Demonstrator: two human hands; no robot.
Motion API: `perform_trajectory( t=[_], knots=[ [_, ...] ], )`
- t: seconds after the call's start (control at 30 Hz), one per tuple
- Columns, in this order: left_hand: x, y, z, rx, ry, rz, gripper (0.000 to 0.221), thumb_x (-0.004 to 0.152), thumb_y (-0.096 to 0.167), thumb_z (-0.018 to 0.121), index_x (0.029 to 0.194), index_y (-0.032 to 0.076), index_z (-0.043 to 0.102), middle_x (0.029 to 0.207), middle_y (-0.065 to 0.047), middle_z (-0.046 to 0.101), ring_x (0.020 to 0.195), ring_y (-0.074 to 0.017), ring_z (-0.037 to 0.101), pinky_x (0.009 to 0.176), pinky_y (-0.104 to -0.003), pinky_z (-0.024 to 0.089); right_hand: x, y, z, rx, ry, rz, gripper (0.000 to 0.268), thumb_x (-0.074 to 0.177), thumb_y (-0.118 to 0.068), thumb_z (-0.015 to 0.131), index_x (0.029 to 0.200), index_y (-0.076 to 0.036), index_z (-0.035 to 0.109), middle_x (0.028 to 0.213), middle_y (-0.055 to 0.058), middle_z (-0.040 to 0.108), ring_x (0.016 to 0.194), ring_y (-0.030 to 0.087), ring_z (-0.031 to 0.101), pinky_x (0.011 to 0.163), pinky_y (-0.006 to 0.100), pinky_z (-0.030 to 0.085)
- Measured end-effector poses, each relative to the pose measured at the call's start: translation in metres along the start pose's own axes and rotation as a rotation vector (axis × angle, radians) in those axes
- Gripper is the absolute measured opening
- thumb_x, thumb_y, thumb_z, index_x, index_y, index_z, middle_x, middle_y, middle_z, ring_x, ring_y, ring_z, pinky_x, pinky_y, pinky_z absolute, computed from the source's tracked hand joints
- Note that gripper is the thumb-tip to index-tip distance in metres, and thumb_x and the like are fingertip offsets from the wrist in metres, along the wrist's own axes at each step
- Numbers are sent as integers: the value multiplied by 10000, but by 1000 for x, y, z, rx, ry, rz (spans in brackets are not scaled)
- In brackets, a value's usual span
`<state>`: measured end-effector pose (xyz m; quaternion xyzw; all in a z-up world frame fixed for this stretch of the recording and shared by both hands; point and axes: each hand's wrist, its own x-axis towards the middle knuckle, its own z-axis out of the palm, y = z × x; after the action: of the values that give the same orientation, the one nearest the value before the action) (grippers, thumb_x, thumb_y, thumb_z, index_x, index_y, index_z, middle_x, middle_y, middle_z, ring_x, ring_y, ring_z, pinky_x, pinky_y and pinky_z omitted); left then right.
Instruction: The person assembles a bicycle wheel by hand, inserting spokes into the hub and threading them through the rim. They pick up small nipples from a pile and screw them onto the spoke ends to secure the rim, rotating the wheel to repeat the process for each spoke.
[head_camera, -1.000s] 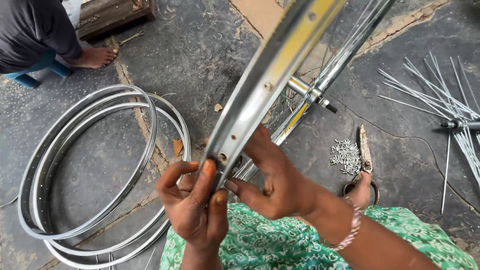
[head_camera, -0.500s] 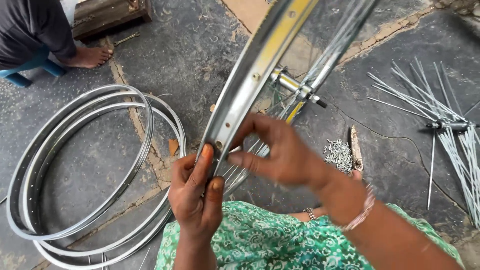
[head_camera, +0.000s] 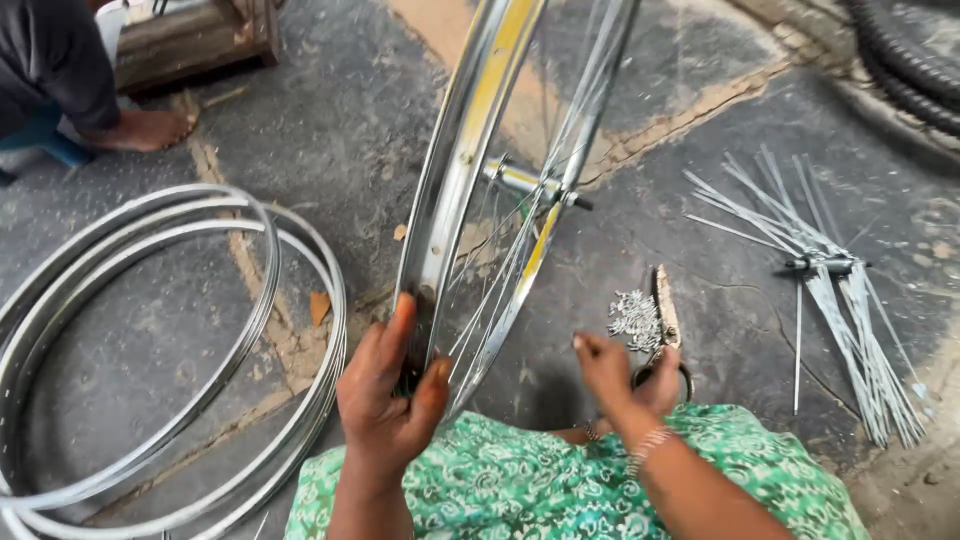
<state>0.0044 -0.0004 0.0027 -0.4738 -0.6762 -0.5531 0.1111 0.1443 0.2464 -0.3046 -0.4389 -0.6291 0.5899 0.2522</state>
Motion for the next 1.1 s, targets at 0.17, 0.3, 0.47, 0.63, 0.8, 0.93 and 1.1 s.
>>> perform_trajectory(
  t=[0.17,0.3,0.47,0.63,0.8,0.93,1.1],
  knots=[
    [-14,3,25,-16,152,68,490,913,106,772,1371,20,620,971,-124,714,770,-118,704,637,-239,562,9,12,7,-735,46,-239,271,964,-283,640,1150,-134,770,1223,160,717,1076,331,693,940,427,554],
    [-10,18,27,94,243,79,462,896,92,802,1328,26,652,1073,-174,726,827,-137,720,672,-260,580,18,49,7,-1032,-131,-238,344,1010,-181,510,1341,-116,579,1468,201,500,1154,433,636,960,492,538],
    [-11,23,29,104,238,-3,456,887,64,804,1317,1,663,1020,-145,712,737,-121,659,608,-251,525,0,38,6,-1264,-315,-60,526,1009,-102,434,1529,-89,353,1597,263,356,1182,457,632,1001,499,527],
    [-17,16,32,36,133,-30,597,899,88,763,1452,21,549,1014,-106,652,767,-115,606,632,-245,487,9,-7,11,-188,-198,-220,502,989,-300,614,1438,-82,559,1498,191,564,1351,366,564,1128,453,443],
    [-89,-16,127,-422,209,-267,540,1036,162,628,1519,67,406,1117,-41,611,819,-121,576,670,-275,537,-72,-262,-37,509,-368,-301,590,999,-341,605,1509,-86,454,1569,88,494,1379,219,509,1149,405,392],
    [-57,65,129,-484,107,-68,470,1084,121,560,1509,1,399,1228,-156,588,961,-283,583,814,-396,519,-113,-402,-73,-35,-268,-836,904,955,-198,728,1636,-36,158,1605,130,443,1485,223,436,1216,410,365],
    [-29,92,92,-359,-184,119,509,994,68,613,1459,-32,432,1258,-260,622,1067,-427,640,913,-479,513,-102,-480,-83,-538,66,-431,847,879,-159,674,1634,-158,290,1241,103,734,1100,208,704,984,392,553]
  ],
)
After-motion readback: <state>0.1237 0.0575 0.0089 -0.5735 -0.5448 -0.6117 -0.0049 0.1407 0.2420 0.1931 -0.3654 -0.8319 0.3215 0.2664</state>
